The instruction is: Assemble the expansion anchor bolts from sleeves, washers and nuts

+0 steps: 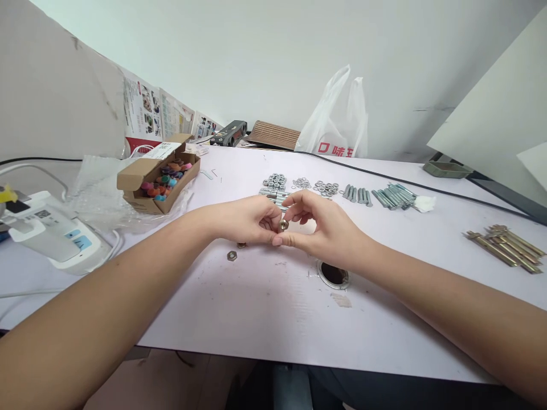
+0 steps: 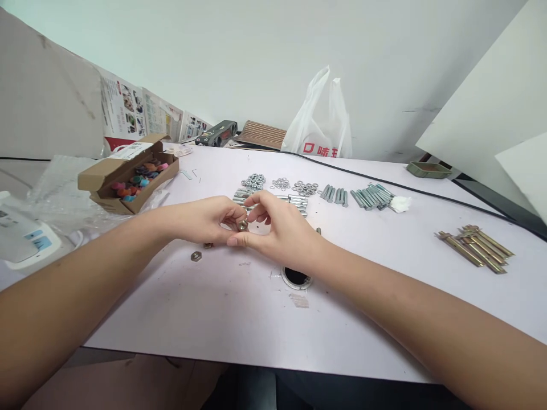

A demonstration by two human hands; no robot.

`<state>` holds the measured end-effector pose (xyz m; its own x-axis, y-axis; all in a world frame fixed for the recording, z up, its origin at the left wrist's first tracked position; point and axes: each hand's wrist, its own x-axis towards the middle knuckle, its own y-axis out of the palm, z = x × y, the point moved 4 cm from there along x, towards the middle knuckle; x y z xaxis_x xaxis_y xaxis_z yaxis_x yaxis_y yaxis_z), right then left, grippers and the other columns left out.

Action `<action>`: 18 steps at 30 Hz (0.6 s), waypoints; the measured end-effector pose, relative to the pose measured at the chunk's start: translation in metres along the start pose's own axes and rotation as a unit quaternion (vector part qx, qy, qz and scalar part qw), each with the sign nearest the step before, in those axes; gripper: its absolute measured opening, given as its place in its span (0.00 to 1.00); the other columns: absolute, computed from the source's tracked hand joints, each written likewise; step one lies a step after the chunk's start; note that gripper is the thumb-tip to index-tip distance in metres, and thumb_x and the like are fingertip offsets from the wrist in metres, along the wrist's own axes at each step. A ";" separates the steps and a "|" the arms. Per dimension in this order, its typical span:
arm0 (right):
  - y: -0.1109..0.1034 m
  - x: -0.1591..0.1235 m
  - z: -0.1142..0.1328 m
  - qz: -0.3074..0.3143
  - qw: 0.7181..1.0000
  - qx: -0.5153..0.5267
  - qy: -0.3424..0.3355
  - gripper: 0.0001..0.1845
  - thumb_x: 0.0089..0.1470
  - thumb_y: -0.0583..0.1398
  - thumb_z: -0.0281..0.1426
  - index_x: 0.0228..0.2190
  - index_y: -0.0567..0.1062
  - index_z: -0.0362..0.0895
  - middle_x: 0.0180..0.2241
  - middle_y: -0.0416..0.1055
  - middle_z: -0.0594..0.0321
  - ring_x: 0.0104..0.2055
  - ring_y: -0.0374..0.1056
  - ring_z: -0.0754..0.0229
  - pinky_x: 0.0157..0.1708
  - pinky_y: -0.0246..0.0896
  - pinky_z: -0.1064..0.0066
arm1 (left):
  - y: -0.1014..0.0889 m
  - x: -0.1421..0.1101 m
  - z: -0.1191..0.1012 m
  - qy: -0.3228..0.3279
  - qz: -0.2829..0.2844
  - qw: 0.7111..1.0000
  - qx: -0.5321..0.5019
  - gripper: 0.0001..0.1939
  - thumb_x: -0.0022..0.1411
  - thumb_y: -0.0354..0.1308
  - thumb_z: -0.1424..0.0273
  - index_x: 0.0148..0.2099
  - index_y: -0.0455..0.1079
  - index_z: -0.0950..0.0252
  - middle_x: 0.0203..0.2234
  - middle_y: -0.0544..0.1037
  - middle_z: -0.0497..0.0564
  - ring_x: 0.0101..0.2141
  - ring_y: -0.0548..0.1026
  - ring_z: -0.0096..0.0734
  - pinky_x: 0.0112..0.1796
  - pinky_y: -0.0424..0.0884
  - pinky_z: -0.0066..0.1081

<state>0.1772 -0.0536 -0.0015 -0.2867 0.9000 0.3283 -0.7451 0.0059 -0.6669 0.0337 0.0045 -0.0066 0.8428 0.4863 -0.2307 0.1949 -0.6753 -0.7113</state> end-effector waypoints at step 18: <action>0.077 -0.027 0.060 0.118 0.953 -0.232 -0.154 0.26 0.55 0.54 0.51 0.34 0.72 0.39 0.27 0.71 0.51 0.31 0.66 0.50 0.29 0.59 0.61 | 0.000 0.006 0.009 0.036 -0.027 0.998 -0.041 0.08 0.54 0.59 0.68 0.36 0.71 0.66 0.29 0.78 0.50 0.29 0.74 0.26 0.26 0.66 0.24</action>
<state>0.0912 -0.1038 -0.0220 -0.6301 0.7298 0.2652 -0.3109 0.0758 -0.9474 0.0344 0.0120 -0.0141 0.8635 0.4836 -0.1430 0.2786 -0.6939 -0.6640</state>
